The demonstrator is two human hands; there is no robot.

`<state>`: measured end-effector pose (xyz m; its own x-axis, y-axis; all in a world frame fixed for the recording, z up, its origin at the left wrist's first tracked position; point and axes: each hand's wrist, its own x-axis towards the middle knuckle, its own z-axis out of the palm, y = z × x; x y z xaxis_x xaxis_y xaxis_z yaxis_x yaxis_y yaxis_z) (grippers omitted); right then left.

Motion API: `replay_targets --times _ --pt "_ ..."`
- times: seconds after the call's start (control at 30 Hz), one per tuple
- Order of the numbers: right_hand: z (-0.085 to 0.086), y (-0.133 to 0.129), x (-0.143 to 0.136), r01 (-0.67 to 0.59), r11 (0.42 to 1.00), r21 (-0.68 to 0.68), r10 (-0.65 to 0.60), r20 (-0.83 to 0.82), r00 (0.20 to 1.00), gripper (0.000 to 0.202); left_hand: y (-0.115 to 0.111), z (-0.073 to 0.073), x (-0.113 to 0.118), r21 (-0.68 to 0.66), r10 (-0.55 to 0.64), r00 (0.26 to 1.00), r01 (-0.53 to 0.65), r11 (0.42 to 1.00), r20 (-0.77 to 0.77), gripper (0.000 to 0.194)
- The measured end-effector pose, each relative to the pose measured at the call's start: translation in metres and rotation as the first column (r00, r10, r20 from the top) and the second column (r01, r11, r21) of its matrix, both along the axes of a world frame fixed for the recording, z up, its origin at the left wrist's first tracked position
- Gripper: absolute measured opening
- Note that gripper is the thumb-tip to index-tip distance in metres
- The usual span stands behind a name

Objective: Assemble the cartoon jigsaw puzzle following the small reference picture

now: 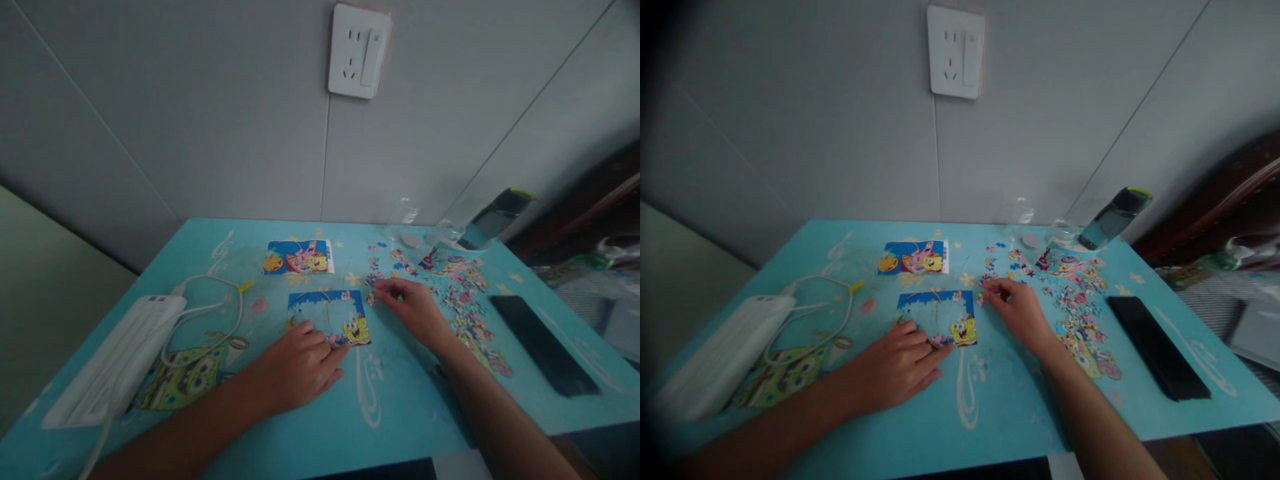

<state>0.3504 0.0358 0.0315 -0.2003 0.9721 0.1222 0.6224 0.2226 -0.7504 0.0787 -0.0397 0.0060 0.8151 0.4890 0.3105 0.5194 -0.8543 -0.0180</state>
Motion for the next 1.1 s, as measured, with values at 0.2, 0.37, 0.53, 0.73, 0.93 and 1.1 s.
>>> replay_targets --times 0.2,0.37,0.53,0.73,0.93,1.1 --pt "-0.002 0.0 0.006 -0.024 0.999 -0.028 0.029 0.226 0.974 0.019 0.0 -0.005 0.0 -0.004 0.012 1.0 -0.012 1.0 0.015 0.032" --pt "0.006 -0.004 0.012 -0.063 0.996 -0.064 0.079 0.309 0.948 0.02 0.001 -0.008 0.002 0.018 0.019 0.999 -0.02 1.0 0.044 0.032" --pt "0.012 -0.004 0.014 -0.066 0.997 -0.047 0.08 0.435 0.897 0.016 0.001 -0.009 0.002 -0.011 0.031 0.996 -0.031 0.999 0.085 0.031" --pt "0.0 0.013 0.033 0.204 0.974 0.101 -0.226 0.549 0.805 0.028 -0.002 -0.011 0.001 -0.027 0.045 0.996 -0.043 0.999 0.071 0.031" --pt "-0.013 0.028 0.051 0.342 0.925 0.166 -0.37 0.598 0.711 0.034 0.0 -0.01 0.002 -0.02 0.041 0.998 -0.04 0.999 0.057 0.03" --pt "-0.018 0.039 0.052 0.355 0.916 0.188 -0.393 0.606 0.692 0.038 0.001 -0.01 0.001 -0.033 0.04 0.999 -0.039 0.999 0.02 0.033"
